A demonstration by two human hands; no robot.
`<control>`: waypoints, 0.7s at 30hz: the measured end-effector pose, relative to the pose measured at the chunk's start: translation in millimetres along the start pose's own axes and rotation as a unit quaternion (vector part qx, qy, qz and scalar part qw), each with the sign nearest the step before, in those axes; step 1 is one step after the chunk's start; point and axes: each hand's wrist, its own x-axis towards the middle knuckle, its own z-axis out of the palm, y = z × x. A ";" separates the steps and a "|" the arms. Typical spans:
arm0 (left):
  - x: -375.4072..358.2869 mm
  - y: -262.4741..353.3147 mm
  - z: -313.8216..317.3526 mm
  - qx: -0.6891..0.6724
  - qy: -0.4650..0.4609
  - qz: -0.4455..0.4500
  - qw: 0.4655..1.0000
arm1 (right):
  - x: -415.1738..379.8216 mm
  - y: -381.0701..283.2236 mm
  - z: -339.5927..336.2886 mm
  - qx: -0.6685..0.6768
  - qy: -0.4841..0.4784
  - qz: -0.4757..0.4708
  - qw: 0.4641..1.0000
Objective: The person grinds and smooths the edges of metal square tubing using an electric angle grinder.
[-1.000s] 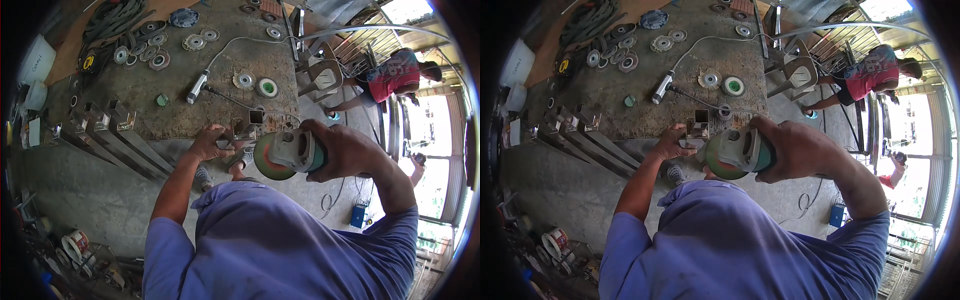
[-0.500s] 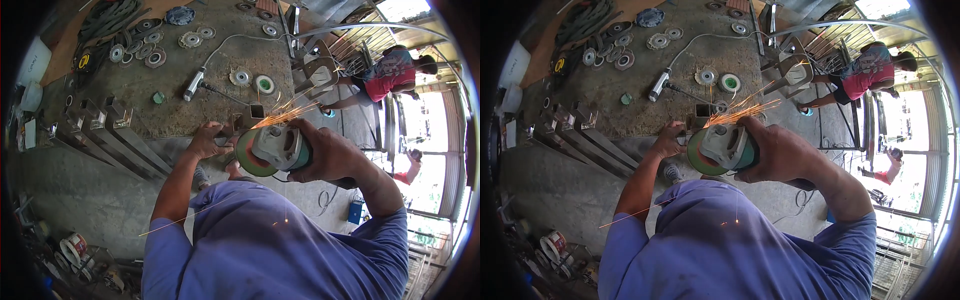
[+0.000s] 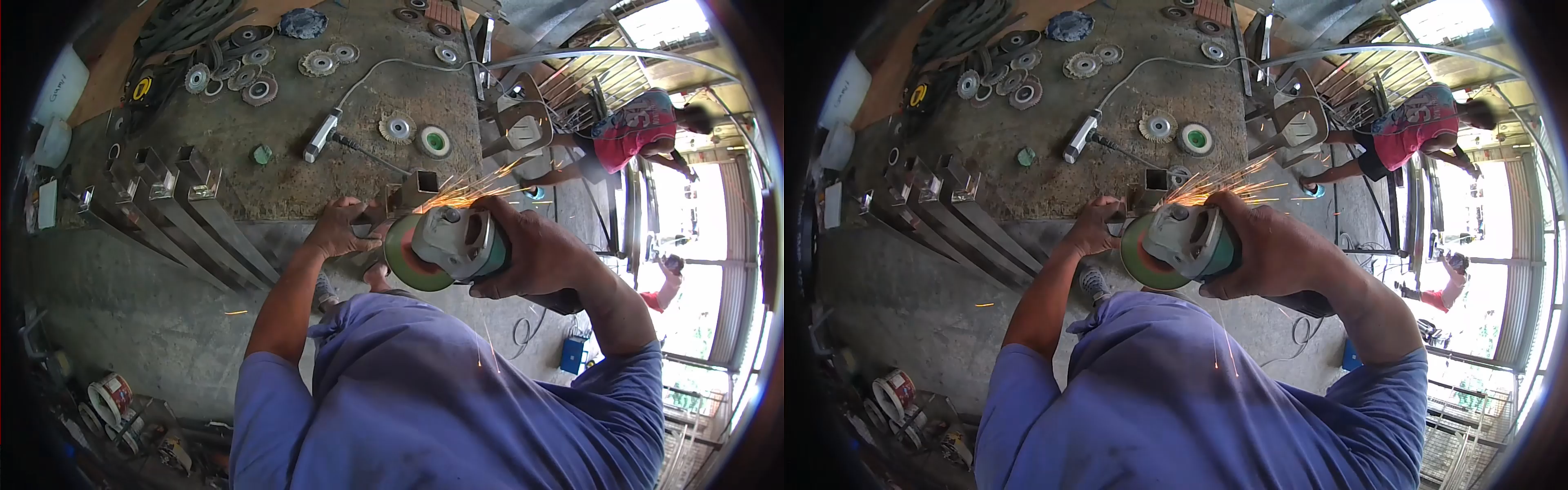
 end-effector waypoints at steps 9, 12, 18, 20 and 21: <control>-1.9 10.9 2.1 0.078 0.024 -0.006 0.997 | -36.1 4.6 0.6 0.013 0.035 0.022 0.999; -9.3 41.3 7.9 -0.017 0.042 -0.050 0.998 | -55.0 27.1 19.8 0.058 0.139 0.002 0.989; -30.2 60.5 47.8 -0.192 0.200 -0.052 0.959 | -62.8 83.8 87.9 0.331 0.265 0.047 0.904; -19.5 67.7 28.1 -0.219 0.125 -0.033 0.967 | -68.9 88.7 102.4 0.364 0.288 0.063 0.884; -14.4 68.2 22.6 -0.232 0.086 -0.021 0.969 | -71.9 86.8 104.0 0.357 0.283 0.067 0.888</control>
